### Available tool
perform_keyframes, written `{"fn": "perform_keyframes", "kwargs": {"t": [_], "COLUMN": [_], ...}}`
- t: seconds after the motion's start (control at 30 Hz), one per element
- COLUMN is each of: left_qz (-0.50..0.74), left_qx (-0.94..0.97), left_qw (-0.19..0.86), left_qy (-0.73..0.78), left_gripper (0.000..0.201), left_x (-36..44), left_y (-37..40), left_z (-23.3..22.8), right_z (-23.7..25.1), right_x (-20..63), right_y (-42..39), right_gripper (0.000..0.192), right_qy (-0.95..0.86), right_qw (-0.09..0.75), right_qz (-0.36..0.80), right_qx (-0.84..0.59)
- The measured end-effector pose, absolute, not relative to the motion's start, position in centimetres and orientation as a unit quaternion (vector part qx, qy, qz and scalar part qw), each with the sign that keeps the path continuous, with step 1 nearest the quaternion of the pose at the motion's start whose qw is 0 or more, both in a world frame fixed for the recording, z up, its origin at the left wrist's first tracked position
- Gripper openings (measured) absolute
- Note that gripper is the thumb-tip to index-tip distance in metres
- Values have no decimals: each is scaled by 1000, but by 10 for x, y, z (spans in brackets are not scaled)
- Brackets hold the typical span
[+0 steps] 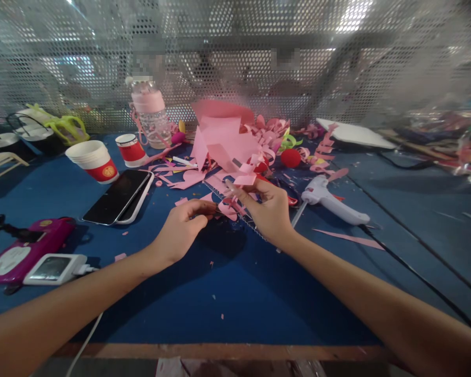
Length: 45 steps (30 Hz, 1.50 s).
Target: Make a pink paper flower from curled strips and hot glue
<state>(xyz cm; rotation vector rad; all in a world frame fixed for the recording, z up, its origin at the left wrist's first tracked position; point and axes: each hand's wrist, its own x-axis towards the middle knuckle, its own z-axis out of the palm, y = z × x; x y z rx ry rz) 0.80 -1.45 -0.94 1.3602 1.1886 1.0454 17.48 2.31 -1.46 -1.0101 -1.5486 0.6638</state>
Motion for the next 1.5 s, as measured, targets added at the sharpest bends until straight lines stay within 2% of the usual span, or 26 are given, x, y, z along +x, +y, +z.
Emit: {"fn": "perform_keyframes", "kwargs": {"t": [0.23, 0.73, 0.93, 1.27, 1.5], "left_qz": [444, 546, 524, 514, 503], "left_qx": [574, 564, 526, 523, 526], "left_qw": [503, 395, 423, 455, 477], "left_qy": [470, 477, 519, 505, 493], "left_gripper": [33, 26, 23, 23, 18], "left_x": [8, 2, 4, 7, 6], "left_y": [-14, -13, -11, -13, -18], "left_z": [-9, -8, -14, -14, -8], "right_z": [-15, -11, -12, -14, -15], "right_x": [174, 178, 179, 185, 187], "right_y": [27, 38, 42, 46, 48], "right_gripper": [13, 7, 13, 18, 11], "right_qy": [-602, -460, -396, -428, -399], "right_qw": [598, 630, 624, 596, 602], "right_qz": [357, 445, 493, 472, 490], "right_qx": [-390, -440, -458, -489, -488]}}
